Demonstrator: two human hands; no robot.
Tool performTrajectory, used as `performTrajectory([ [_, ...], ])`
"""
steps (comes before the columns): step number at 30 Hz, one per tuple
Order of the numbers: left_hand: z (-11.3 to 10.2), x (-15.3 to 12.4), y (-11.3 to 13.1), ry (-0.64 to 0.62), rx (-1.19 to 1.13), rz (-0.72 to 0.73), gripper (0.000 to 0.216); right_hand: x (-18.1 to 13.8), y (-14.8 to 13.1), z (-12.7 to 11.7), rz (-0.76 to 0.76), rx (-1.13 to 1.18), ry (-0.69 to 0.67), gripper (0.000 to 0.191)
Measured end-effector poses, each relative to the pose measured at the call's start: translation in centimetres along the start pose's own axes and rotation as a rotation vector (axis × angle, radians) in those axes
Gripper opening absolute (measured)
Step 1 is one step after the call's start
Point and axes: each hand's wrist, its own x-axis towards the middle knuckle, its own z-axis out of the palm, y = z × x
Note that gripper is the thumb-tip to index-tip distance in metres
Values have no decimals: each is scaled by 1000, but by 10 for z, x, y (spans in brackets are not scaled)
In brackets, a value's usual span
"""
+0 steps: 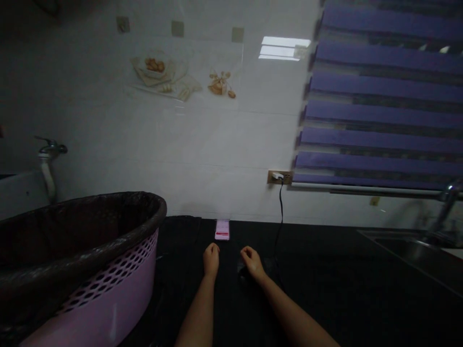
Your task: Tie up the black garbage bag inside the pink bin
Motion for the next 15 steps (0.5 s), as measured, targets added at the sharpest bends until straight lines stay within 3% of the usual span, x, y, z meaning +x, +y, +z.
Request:
performTrajectory([
  [6,0,0,-3,-2,11,-11,20,-15,-13,-10,85,131,11,27],
  [15,2,4,-14,-56,88,26,20,-41,-28,-7,133,114,-26,31],
])
